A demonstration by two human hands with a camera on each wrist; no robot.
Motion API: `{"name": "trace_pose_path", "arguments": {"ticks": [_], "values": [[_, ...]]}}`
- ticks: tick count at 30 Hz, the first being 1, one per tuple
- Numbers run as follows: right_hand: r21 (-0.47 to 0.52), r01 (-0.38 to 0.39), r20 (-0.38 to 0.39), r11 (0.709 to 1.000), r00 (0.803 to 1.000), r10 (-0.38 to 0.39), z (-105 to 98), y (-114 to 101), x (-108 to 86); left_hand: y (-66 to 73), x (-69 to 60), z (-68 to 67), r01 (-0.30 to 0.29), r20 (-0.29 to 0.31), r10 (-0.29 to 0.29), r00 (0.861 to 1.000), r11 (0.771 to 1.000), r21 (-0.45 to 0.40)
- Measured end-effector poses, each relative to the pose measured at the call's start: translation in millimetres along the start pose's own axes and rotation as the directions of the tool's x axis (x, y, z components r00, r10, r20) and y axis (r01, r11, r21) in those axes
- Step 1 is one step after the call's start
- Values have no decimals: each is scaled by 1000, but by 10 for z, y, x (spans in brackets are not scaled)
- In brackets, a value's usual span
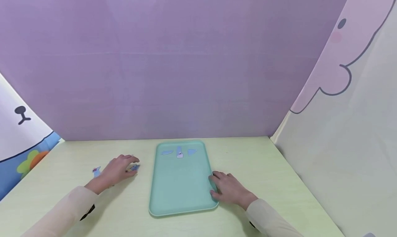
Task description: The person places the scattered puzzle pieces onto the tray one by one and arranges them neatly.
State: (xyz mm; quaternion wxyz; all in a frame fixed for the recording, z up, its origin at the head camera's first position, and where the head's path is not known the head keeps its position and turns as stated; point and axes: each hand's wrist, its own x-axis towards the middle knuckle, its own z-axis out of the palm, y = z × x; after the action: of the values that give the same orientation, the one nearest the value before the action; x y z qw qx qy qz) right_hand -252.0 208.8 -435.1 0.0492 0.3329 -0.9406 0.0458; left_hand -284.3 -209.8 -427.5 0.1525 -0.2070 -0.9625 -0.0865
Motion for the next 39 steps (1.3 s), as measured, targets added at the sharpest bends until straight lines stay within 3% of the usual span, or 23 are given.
{"name": "trace_pose_path", "arguments": {"ticks": [17,26,39], "values": [[-9,2,1,1000,1000,-2,22,7,8,-98,-26,85,-12,31,14,999,997,-78],[-21,1,-3,1000,1000,-1,29,16,11,-110,-12,57,-12,48,19,999,991,-132],[-10,6,-1,1000,1000,-6,33,19,-3,-134,25,74,-57,16,59,998,994,-95]]}}
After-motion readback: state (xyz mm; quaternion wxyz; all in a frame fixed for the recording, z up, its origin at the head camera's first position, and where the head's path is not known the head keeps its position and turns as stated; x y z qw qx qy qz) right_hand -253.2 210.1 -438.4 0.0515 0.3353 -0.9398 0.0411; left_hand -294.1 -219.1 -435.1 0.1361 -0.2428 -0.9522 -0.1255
